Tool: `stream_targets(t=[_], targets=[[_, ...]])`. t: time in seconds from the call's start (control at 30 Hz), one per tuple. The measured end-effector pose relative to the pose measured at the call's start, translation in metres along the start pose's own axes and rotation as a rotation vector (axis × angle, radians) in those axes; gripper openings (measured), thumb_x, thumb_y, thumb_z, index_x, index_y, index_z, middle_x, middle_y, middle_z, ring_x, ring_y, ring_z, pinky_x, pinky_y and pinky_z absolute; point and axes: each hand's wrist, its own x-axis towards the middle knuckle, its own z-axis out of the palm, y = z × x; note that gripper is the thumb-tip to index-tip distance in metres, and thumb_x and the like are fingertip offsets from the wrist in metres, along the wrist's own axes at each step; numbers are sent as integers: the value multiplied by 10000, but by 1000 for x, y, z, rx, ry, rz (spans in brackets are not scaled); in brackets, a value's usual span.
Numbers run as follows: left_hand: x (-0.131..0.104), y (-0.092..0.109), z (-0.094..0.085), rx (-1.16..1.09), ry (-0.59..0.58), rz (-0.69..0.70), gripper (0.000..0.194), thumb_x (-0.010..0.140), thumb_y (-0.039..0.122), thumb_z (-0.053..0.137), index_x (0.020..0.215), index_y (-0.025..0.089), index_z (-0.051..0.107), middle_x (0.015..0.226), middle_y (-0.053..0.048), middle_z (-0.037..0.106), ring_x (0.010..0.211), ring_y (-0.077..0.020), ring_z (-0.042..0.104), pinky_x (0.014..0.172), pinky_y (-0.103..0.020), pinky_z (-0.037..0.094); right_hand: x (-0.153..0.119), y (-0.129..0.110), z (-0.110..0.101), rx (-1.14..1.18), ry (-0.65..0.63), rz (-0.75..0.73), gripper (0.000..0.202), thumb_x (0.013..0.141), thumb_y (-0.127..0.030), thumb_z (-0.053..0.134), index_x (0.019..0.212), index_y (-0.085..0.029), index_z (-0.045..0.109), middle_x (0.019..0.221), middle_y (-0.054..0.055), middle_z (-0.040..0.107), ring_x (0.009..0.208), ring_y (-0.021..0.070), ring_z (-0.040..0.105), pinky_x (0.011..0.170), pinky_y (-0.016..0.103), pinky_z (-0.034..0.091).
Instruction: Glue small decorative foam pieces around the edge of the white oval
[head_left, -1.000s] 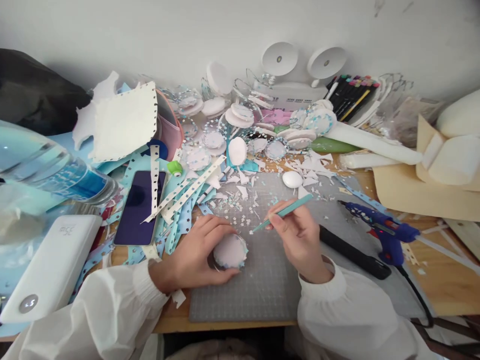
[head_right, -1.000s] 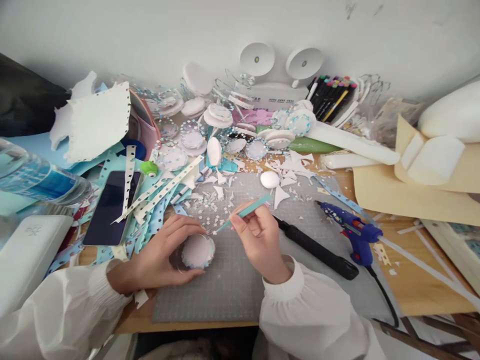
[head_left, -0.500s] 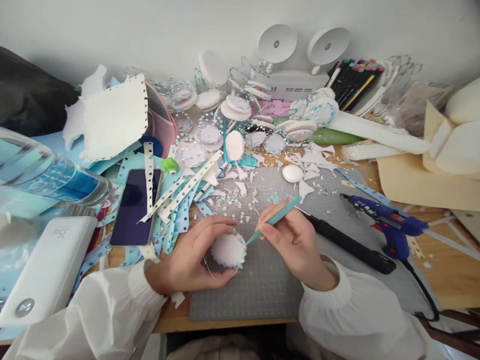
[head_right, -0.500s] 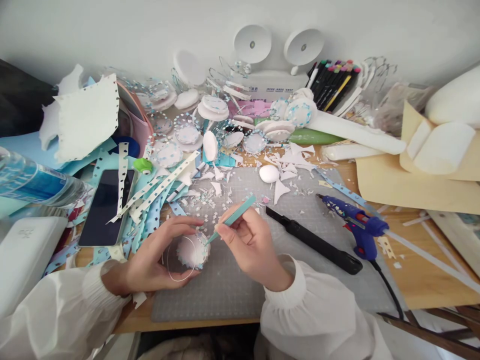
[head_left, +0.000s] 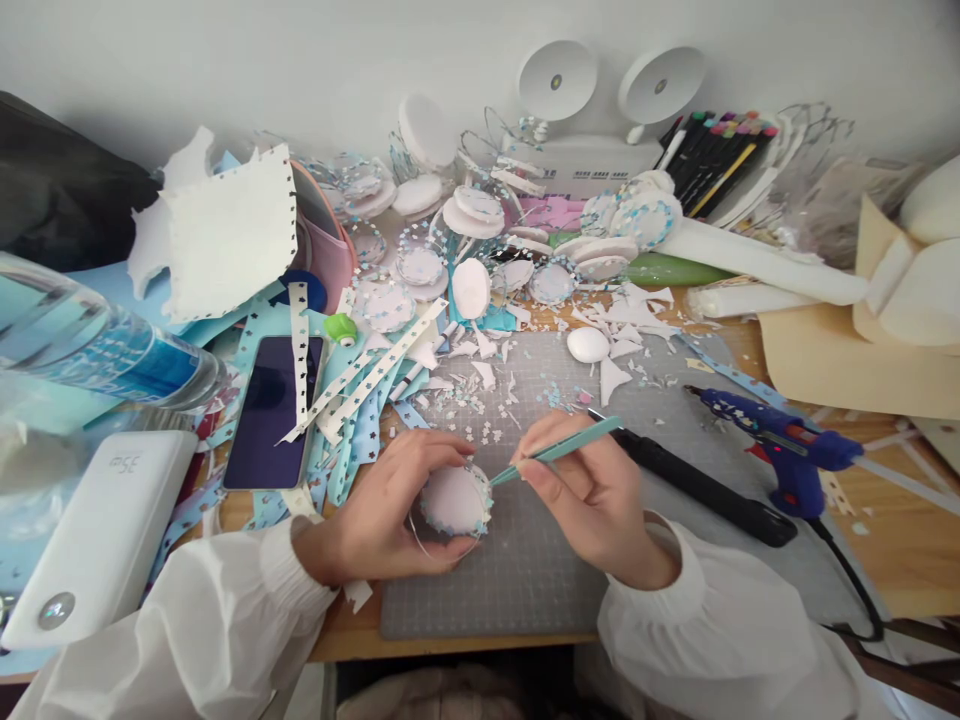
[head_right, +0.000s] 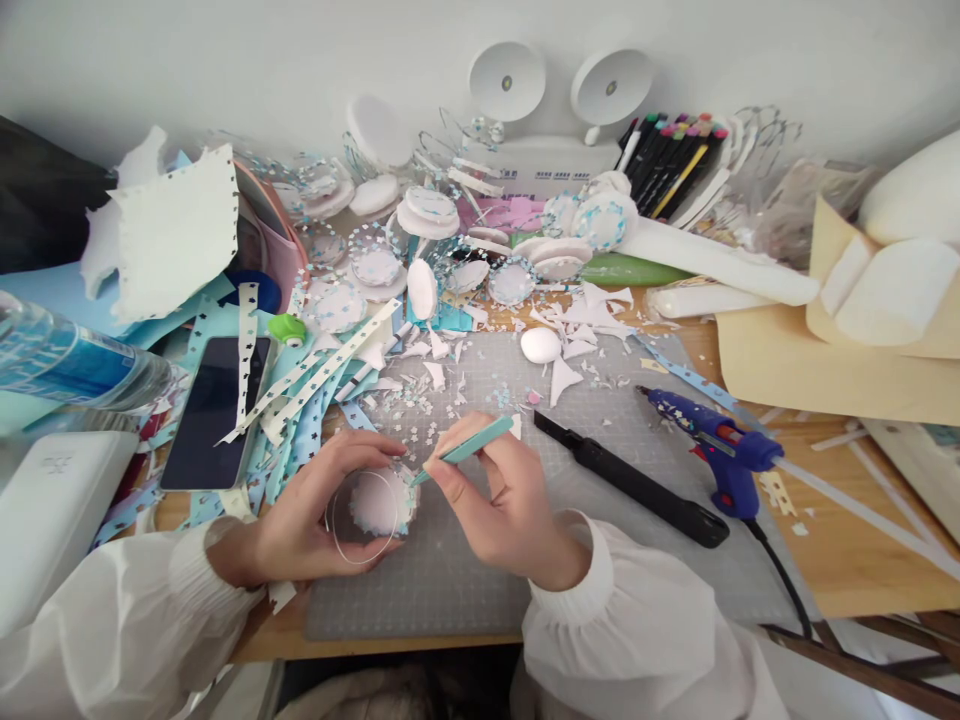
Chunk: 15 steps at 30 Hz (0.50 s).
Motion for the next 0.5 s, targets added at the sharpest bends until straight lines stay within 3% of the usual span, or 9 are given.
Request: stream_targets(t=[0.13,0.3,0.5], targets=[[1,1,-1,17,27,37,568,697,283,756,1171,204,451,1175,-129,589,1078,-272,590,886,-396,497,-1,-2,-1,6,6,-5,125,864,-105,572,906,-221,595,831,30,603,767,155,595,657,290,506],[0,0,-1,25,42,61,569,699,274,758,1170,197,450,1168,-130,576,1081,-267,582,882,-391,501,2,0,0,89,82,122,34,866,-184,611,882,-211,622,815,25,595,759,145,590,663,274,516],[0,0,0,42,55,104,555,704,268,753,1166,193,455,1124,-123,597,1062,-267,591,875,-403,510,0,1,1,126,50,238,24,848,-209,647,858,-208,626,805,14,607,711,125,583,620,252,500]])
